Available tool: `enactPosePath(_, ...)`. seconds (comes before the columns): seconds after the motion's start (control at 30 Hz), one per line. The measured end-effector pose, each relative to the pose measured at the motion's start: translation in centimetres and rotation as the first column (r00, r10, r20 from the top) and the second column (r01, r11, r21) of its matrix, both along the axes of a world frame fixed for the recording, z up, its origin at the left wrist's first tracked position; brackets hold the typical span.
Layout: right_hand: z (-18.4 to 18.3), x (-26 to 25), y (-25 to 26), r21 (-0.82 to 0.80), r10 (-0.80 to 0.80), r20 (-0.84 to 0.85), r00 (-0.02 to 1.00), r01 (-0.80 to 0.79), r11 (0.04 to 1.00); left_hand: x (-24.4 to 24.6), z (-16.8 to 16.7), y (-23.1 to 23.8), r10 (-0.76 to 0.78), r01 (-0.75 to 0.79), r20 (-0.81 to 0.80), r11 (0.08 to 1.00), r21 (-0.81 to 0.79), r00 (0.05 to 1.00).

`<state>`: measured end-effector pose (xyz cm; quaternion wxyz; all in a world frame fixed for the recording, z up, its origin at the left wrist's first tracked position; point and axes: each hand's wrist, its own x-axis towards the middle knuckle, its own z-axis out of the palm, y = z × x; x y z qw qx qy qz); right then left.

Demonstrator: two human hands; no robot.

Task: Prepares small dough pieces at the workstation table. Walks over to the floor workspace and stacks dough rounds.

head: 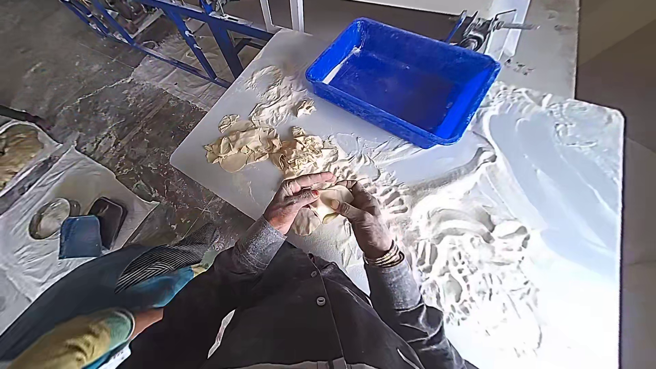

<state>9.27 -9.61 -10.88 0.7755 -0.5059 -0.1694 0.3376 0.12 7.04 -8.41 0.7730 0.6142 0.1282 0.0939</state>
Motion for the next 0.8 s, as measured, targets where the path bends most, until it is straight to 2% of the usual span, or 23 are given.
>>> enactPosePath(0.17,-0.4,-0.2,0.0,-0.008,-0.068,0.007,0.998,0.068,0.998,-0.6,-1.4,-0.2,0.120,-0.120,0.007,0.989,0.081,0.993)
enactPosePath(0.3,0.2,-0.3,-0.5,-0.037,0.014,0.123,0.992,-0.009,0.999,-1.2,-2.0,-0.4,-0.023,0.032,-0.089,0.994,0.101,0.996)
enactPosePath(0.37,0.8,-0.6,-0.5,-0.055,0.081,0.196,0.977,-0.071,0.996,-1.3,-2.4,-0.7,-0.078,0.079,-0.021,0.996,0.043,0.997)
enactPosePath(0.43,1.2,-0.8,-0.5,-0.069,0.084,0.255,0.963,-0.068,0.995,-1.2,-2.5,-1.4,0.024,-0.023,0.028,0.998,-0.056,0.999)
enactPosePath(0.5,1.0,-0.9,-0.5,-0.072,0.013,0.279,0.960,0.007,0.997,-1.1,-2.4,-1.9,0.168,-0.167,0.001,0.983,-0.080,0.986)
enactPosePath(0.57,0.7,-1.0,-0.4,-0.093,-0.088,0.250,0.964,0.114,0.989,-1.1,-2.2,-2.3,0.291,-0.292,-0.022,0.955,-0.052,0.957)
enactPosePath(0.63,0.4,-1.0,-0.4,-0.112,-0.125,0.168,0.978,0.145,0.983,-1.1,-2.0,-2.5,0.348,-0.350,-0.044,0.934,-0.070,0.936)
enactPosePath(0.73,0.0,-1.7,-0.3,-0.039,-0.046,-0.060,0.997,0.044,0.998,-1.3,-1.8,-2.8,0.328,-0.336,-0.076,0.925,-0.179,0.942)
enactPosePath(0.8,-0.4,-2.3,-0.1,0.003,0.020,-0.121,0.992,-0.019,1.000,-1.2,-1.6,-3.3,0.345,-0.367,-0.128,0.901,-0.233,0.930)
